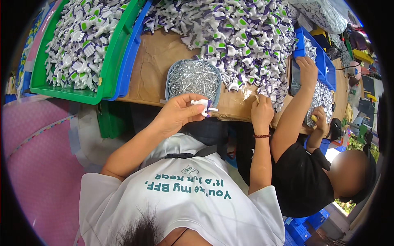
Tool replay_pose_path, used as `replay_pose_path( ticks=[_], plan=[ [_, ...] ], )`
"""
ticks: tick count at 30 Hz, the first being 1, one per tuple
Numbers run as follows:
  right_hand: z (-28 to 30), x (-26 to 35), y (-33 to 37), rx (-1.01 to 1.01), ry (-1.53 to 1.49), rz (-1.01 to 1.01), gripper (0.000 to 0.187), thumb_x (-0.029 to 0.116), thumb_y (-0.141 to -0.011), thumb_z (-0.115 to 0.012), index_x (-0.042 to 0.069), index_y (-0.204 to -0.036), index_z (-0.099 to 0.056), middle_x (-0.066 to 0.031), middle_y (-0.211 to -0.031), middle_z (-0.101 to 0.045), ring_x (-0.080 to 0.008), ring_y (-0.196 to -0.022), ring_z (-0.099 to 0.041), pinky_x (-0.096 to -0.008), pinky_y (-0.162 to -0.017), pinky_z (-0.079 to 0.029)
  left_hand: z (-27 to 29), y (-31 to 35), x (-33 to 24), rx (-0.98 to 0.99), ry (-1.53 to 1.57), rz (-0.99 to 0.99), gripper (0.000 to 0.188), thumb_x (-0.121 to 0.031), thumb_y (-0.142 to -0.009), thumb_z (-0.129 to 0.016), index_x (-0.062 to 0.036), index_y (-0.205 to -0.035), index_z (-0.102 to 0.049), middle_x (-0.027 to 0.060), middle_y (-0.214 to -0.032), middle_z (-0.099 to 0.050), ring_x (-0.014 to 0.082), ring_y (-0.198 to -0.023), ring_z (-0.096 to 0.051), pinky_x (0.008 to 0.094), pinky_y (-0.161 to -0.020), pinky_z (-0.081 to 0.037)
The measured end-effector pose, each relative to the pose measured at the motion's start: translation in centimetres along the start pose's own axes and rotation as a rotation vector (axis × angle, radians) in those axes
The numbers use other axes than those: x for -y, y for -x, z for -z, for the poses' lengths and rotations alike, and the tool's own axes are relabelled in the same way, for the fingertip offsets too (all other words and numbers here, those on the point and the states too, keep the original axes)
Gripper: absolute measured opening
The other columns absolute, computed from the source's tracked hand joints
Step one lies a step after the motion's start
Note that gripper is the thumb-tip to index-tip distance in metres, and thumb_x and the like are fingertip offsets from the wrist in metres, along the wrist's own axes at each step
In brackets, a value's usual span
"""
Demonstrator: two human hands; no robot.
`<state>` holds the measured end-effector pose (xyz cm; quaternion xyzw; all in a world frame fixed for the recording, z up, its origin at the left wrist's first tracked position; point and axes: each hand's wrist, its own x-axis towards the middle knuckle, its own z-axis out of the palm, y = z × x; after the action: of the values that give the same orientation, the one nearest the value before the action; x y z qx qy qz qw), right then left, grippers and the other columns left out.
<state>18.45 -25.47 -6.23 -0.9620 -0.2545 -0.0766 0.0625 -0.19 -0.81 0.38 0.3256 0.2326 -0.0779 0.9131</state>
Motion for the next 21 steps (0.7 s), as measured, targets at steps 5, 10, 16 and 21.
replay_pose_path(
  ticks=[5, 10, 16, 21],
  plan=[
    [4.7, 5.6, -1.0, 0.162, -0.771, -0.115, 0.017, 0.006, -0.081, -0.059, 0.001, -0.097, -0.059, -0.0111, -0.087, -0.062, -0.0199, -0.072, -0.061, -0.0293, -0.060, -0.048, 0.4, -0.3, -0.2, -0.037, 0.159, 0.029, 0.023, -0.011, -0.087, -0.056, -0.0008, -0.108, -0.053, 0.0080, -0.095, -0.059, 0.0175, -0.087, -0.061, 0.0227, -0.072, -0.051],
    [9.1, 12.3, -1.4, 0.451, -1.331, -0.063, 0.018, 0.003, -0.085, -0.056, -0.002, -0.102, -0.060, -0.0056, -0.085, -0.063, -0.0103, -0.079, -0.060, -0.0215, -0.069, -0.046, 0.0, 0.0, -0.7, -0.050, 0.209, 0.021, 0.023, -0.012, -0.087, -0.056, -0.0005, -0.107, -0.052, 0.0079, -0.095, -0.059, 0.0176, -0.086, -0.062, 0.0220, -0.071, -0.052],
    [8.8, 13.7, -1.1, 0.474, -1.405, -0.120, 0.018, 0.003, -0.082, -0.062, -0.004, -0.098, -0.060, -0.0067, -0.087, -0.064, -0.0106, -0.081, -0.060, -0.0212, -0.070, -0.047, 0.3, 0.2, -0.6, -0.019, 0.201, 0.008, 0.022, -0.012, -0.087, -0.056, -0.0005, -0.106, -0.053, 0.0086, -0.096, -0.059, 0.0175, -0.086, -0.062, 0.0217, -0.070, -0.052],
    [9.0, 13.7, -1.1, 0.501, -1.377, -0.091, 0.015, 0.002, -0.081, -0.062, -0.004, -0.095, -0.062, -0.0067, -0.084, -0.065, -0.0101, -0.076, -0.060, -0.0207, -0.068, -0.047, 0.4, 0.1, -0.6, -0.026, 0.198, -0.019, 0.022, -0.012, -0.088, -0.056, -0.0005, -0.105, -0.053, 0.0088, -0.096, -0.060, 0.0169, -0.085, -0.062, 0.0217, -0.071, -0.051]
  ],
)
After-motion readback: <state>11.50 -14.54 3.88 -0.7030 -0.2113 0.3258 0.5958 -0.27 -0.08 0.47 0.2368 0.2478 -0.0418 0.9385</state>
